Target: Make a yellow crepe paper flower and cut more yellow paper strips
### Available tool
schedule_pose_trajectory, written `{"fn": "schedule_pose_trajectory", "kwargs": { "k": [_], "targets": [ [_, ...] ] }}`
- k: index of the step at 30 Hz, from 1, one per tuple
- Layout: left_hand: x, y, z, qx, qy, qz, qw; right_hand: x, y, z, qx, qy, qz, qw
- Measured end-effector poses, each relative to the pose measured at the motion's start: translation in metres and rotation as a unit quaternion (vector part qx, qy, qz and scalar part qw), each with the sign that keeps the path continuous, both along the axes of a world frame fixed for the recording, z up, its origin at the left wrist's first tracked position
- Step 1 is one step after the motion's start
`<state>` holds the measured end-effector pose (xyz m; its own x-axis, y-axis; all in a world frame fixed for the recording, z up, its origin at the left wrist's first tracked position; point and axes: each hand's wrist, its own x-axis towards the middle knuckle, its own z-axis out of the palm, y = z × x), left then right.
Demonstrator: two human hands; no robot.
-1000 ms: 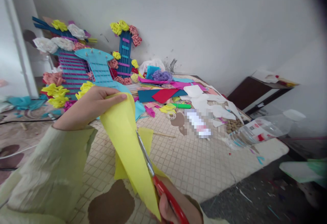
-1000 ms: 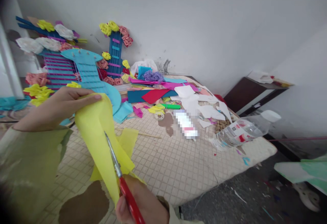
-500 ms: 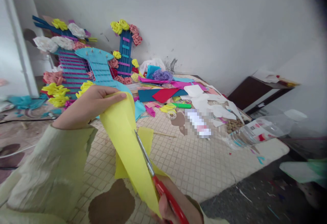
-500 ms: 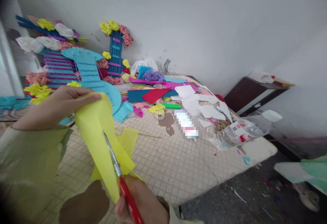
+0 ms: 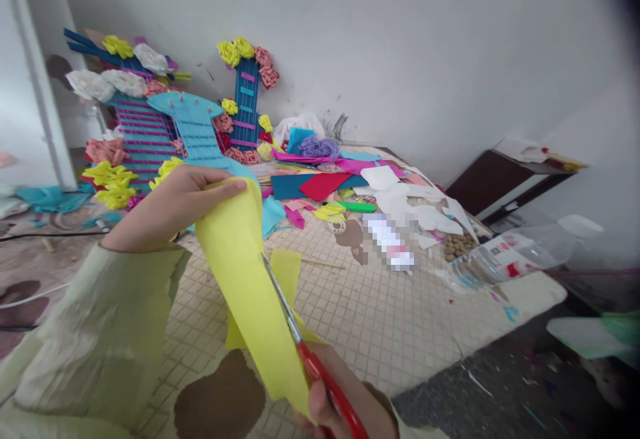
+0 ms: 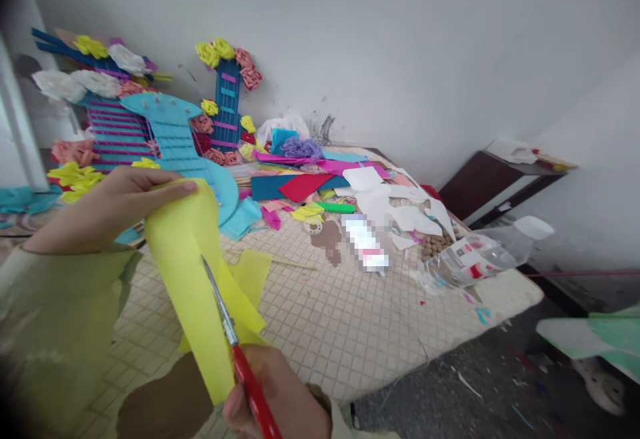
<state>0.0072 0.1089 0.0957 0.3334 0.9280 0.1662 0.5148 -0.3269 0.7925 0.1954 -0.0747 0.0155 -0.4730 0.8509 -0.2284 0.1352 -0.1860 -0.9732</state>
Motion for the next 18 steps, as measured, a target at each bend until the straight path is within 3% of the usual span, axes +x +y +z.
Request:
{"fn": "schedule_pose_trajectory", "kwargs": {
  "k": [7,18],
  "targets": [
    [-0.0006,-0.0003,0.0006,-0.011,-0.016,-0.01,1.0,-0.0008,0.0003,-0.0022,-0.062,0.025,0.004,0.998],
    [-0.0017,0.0018,-0.0007,0.005,-0.01,-0.01,1.0,-0.0056,-0.006,-0.0058,-0.186,0.069,-0.079,0.977]
  ]
}}
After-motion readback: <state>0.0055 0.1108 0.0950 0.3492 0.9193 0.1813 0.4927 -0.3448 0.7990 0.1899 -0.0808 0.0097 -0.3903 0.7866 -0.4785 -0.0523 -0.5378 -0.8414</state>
